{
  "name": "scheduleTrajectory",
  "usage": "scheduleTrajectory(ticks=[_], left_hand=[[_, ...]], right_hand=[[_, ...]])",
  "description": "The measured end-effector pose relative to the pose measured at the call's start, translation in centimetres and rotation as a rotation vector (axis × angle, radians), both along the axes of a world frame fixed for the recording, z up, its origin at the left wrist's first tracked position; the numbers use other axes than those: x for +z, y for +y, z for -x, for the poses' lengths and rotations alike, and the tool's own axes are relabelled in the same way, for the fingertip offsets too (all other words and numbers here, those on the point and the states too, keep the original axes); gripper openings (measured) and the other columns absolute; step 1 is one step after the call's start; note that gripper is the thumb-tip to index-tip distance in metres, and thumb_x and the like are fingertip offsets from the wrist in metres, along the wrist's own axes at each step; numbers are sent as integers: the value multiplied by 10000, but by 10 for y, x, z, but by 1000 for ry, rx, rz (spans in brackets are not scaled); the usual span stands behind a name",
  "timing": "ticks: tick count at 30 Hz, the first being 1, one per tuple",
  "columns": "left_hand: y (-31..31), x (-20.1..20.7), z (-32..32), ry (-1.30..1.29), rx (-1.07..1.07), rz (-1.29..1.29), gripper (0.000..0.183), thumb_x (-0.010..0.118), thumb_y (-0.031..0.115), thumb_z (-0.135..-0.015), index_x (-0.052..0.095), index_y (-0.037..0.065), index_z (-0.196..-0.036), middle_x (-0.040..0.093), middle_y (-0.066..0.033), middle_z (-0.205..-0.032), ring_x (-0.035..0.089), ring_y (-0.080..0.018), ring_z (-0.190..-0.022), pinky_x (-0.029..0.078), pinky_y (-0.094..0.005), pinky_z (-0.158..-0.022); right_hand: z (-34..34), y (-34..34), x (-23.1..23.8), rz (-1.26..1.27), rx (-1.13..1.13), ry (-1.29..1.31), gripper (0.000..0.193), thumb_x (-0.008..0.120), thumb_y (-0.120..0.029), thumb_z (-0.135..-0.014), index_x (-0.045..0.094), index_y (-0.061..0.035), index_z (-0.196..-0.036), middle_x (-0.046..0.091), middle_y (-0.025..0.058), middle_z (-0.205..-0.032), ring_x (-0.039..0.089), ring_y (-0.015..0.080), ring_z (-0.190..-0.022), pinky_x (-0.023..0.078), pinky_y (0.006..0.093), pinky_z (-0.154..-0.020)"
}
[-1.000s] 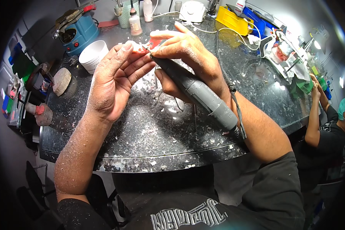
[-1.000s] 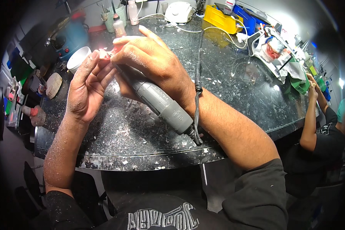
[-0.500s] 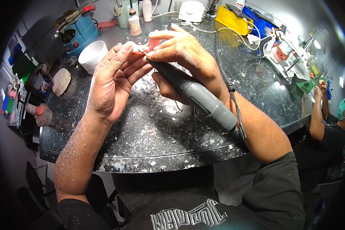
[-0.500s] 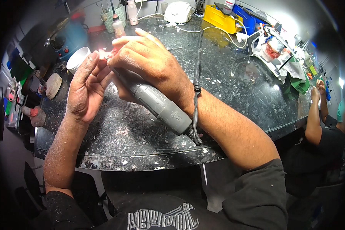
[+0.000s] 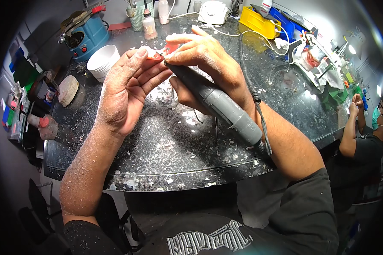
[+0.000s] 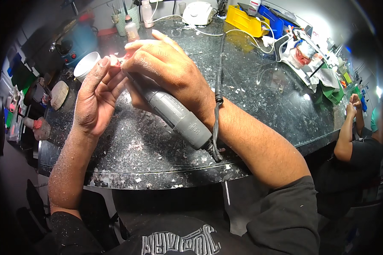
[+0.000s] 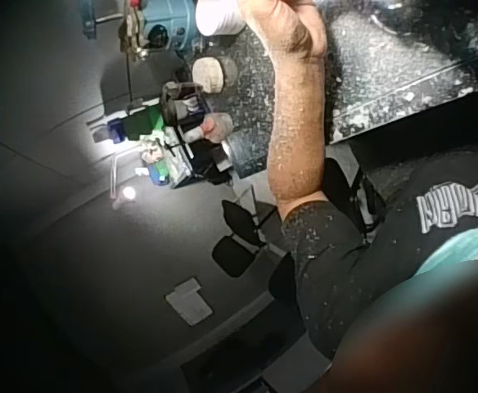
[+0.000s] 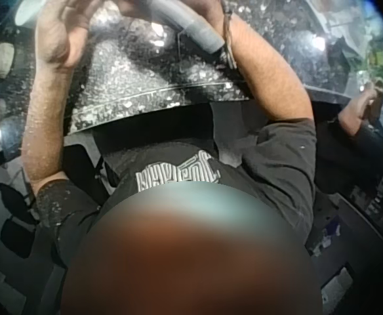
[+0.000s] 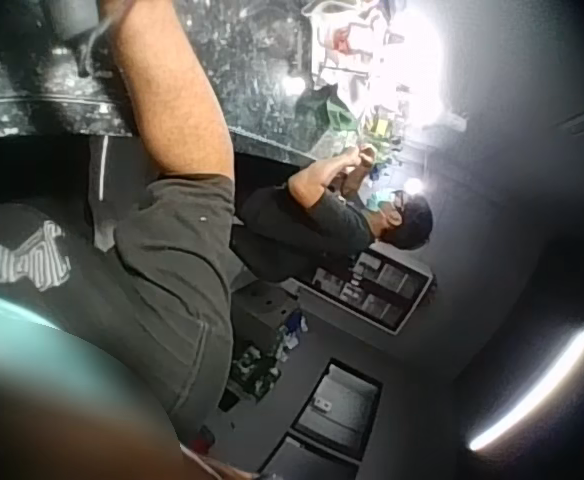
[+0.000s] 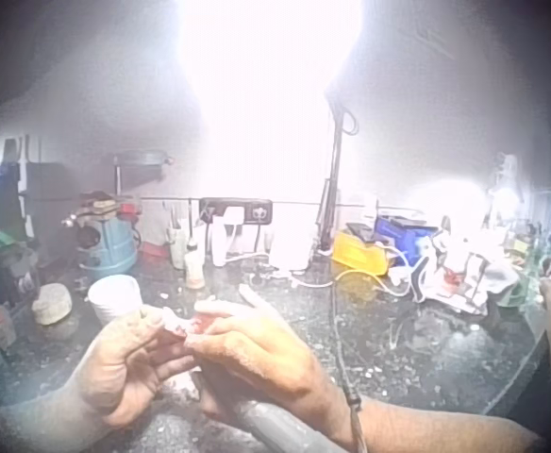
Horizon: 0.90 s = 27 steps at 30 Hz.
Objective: The person shapes a small pink dental prosthesis using a metal file and a rotary grinding tool. They alternate between filing and grinding while rotating the object to refine its edges and surfaces.
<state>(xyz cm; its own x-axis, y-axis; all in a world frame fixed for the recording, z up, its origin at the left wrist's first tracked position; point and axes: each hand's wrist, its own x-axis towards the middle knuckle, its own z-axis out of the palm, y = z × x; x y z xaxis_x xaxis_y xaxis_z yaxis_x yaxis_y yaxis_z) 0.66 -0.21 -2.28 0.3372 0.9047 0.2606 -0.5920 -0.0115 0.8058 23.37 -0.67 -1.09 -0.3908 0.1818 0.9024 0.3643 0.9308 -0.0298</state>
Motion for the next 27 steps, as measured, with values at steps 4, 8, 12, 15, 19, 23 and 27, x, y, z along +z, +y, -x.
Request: scheduleTrajectory(ticks=[4, 8, 12, 15, 19, 23, 27], left_hand=[[0, 0, 1, -11, -3, 5, 241, 638, 231, -1093, 643, 29, -1225, 741, -157, -1168, 730, -276, -1163, 598, -460, -1076], [1, 0, 0, -3, 1, 2, 252, 634, 239, -1096, 643, 26, -1231, 741, -164, -1169, 731, -280, -1161, 598, -462, -1075], [1, 1, 1, 16, 5, -2, 270, 638, 255, -1094, 645, 25, -1234, 741, -165, -1175, 732, -283, -1159, 597, -458, -1072], [2, 0, 1, 12, 15, 6, 274, 638, 261, -1094, 647, 25, -1234, 741, -162, -1176, 732, -285, -1159, 597, -456, -1071], [1, 0, 1, 2, 16, 14, 269, 638, 256, -1094, 649, 29, -1235, 741, -160, -1176, 732, -284, -1158, 598, -457, -1069], [2, -1, 2, -3, 29, 23, 264, 643, 251, -1091, 648, 30, -1236, 741, -161, -1176, 732, -284, -1157, 601, -460, -1065], [2, 0, 1, -6, 14, 18, 258, 645, 247, -1090, 648, 30, -1229, 740, -164, -1176, 731, -287, -1158, 602, -460, -1063]], right_hand=[[1, -1, 1, -3, -2, 0, 472, 820, 27, -745, 704, -110, -1182, 737, 70, -1109, 713, 326, -1246, 429, 615, -1170], [0, 0, 0, -12, -13, 3, 468, 822, 31, -746, 702, -106, -1177, 733, 70, -1104, 721, 322, -1234, 428, 613, -1173], [1, -1, 0, 7, 0, 9, 448, 832, -8, -760, 689, -110, -1172, 728, 78, -1118, 705, 321, -1251, 419, 631, -1172], [-1, 1, -1, 25, 17, -10, 436, 866, -97, -780, 672, -124, -1170, 719, 88, -1156, 667, 319, -1293, 399, 666, -1171], [0, -1, 0, 18, 16, -1, 451, 828, -2, -758, 685, -106, -1173, 723, 84, -1120, 700, 319, -1260, 407, 636, -1181], [1, -1, 1, 13, 27, -1, 468, 807, 49, -743, 692, -95, -1173, 723, 83, -1111, 709, 323, -1254, 403, 625, -1191], [-1, 1, 0, 10, 28, 0, 473, 808, 50, -740, 692, -93, -1176, 721, 84, -1116, 708, 328, -1255, 400, 633, -1189]])
